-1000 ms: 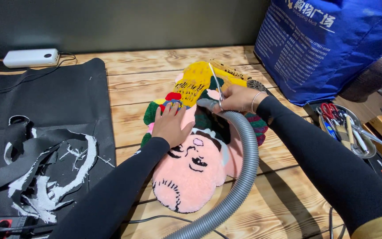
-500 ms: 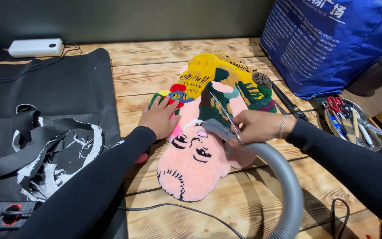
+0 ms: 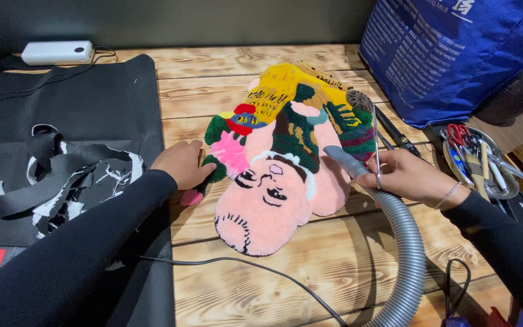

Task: Trimming the edges of a tufted rug with scissors and cleaning up the loose yarn with a vacuum.

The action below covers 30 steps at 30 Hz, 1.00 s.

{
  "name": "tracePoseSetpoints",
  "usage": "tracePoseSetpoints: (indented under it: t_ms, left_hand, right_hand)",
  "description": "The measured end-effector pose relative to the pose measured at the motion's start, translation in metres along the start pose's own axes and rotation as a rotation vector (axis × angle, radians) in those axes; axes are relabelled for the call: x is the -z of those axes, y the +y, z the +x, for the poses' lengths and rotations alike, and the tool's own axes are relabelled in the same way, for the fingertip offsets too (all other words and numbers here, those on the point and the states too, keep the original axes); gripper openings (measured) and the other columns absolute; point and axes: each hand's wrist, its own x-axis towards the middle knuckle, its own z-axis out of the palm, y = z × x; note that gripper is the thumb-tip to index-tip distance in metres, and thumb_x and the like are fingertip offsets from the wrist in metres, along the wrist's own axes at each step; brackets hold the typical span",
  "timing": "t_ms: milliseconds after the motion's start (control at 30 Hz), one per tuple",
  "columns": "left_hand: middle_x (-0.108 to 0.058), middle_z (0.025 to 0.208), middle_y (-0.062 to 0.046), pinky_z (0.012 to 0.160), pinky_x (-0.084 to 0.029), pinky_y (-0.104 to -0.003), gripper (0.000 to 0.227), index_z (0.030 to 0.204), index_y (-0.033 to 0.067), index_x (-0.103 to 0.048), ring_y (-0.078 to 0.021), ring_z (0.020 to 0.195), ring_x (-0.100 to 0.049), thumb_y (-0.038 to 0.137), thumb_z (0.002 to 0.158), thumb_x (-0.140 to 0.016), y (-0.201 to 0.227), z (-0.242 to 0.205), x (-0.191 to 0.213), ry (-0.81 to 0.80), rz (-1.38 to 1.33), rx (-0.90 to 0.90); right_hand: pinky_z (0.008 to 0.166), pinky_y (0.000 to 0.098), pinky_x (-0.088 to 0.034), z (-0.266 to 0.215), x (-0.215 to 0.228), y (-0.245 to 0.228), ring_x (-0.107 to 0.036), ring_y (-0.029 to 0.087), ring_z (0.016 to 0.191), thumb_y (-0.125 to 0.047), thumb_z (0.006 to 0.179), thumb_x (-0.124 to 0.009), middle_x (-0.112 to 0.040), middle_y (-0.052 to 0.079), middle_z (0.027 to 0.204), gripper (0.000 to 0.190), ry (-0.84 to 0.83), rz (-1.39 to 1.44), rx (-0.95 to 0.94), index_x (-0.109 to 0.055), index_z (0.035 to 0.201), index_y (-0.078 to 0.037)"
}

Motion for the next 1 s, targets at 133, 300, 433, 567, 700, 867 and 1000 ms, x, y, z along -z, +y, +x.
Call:
tracePoseSetpoints:
  t_ms: [133, 300, 433, 567, 700, 867, 1000]
  left_hand:
    - [-0.068, 0.113, -0.026, 0.095, -0.052, -0.046, 0.065, 0.128, -0.0012, -0.059, -0.0396, 0.109, -0.065, 0.049, 0.087, -0.071, 0.015, -0.013, 0.011, -0.003, -0.010, 0.014]
    - [-0.073, 0.098, -0.024, 0.086, -0.054, -0.048, 0.053, 0.112, 0.0005, -0.070, -0.0404, 0.094, -0.069, 0.046, 0.085, -0.070, 0.044, -0.040, 0.023, 0.081, -0.110, -0.088]
    - [-0.074, 0.088, -0.022, 0.083, -0.055, -0.047, 0.050, 0.098, 0.0008, -0.074, -0.0392, 0.089, -0.071, 0.048, 0.084, -0.070, 0.058, -0.059, 0.013, -0.081, -0.152, -0.067]
    - [-0.074, 0.085, -0.022, 0.080, -0.056, -0.044, 0.057, 0.085, -0.0011, -0.075, -0.0363, 0.085, -0.073, 0.055, 0.082, -0.073, 0.069, -0.065, 0.011, -0.238, -0.168, 0.037]
    - [-0.076, 0.080, -0.019, 0.076, -0.057, -0.039, 0.059, 0.073, 0.0005, -0.076, -0.0291, 0.078, -0.075, 0.059, 0.079, -0.074, 0.066, -0.061, 0.010, -0.308, -0.275, 0.183]
    - [-0.073, 0.078, -0.013, 0.069, -0.057, -0.036, 0.051, 0.081, -0.0003, -0.072, -0.0230, 0.072, -0.070, 0.050, 0.082, -0.079, 0.059, -0.056, -0.016, -0.344, -0.639, 0.284]
    - [-0.068, 0.094, -0.007, 0.065, -0.060, -0.034, 0.052, 0.115, 0.0056, -0.056, -0.0148, 0.075, -0.068, 0.036, 0.081, -0.082, 0.080, -0.078, -0.004, -0.387, -1.119, 0.390]
  right_hand:
    - [0.055, 0.0277, -0.048, 0.023, 0.002, 0.013, -0.060, 0.010, 0.063, -0.028, 0.084, -0.080, -0.069, 0.006, 0.071, 0.031, 0.062, -0.036, 0.054, -0.068, 0.083, 0.000]
    - [0.051, 0.0381, -0.051, 0.017, 0.017, 0.022, -0.062, 0.020, 0.055, -0.031, 0.084, -0.078, -0.068, 0.011, 0.068, 0.034, 0.227, -0.116, -0.117, -0.065, 0.084, 0.000]
    - [0.061, 0.0367, -0.054, -0.001, 0.027, 0.038, -0.067, 0.024, 0.056, -0.045, 0.091, -0.079, -0.068, 0.016, 0.069, 0.051, 0.272, -0.755, -0.152, -0.072, 0.076, 0.004]
    - [0.060, 0.0374, -0.058, -0.025, 0.018, 0.014, -0.070, 0.023, 0.061, -0.045, 0.083, -0.083, -0.070, 0.015, 0.069, 0.049, 0.157, -0.638, -0.235, -0.072, 0.081, 0.003]
    - [0.058, 0.0364, -0.057, -0.040, 0.007, -0.006, -0.073, 0.019, 0.059, -0.033, 0.081, -0.083, -0.073, 0.010, 0.072, 0.034, -0.005, -0.441, -0.116, -0.075, 0.087, 0.000]
    - [0.058, 0.0307, -0.057, -0.040, -0.009, 0.004, -0.070, 0.013, 0.062, -0.027, 0.083, -0.081, -0.074, 0.009, 0.075, 0.032, -0.046, -0.284, 0.057, -0.071, 0.094, 0.001]
    - [0.057, 0.0279, -0.055, -0.040, -0.024, 0.000, -0.067, 0.009, 0.063, -0.025, 0.079, -0.084, -0.075, 0.007, 0.072, 0.039, -0.007, -0.269, 0.159, -0.071, 0.110, -0.004]
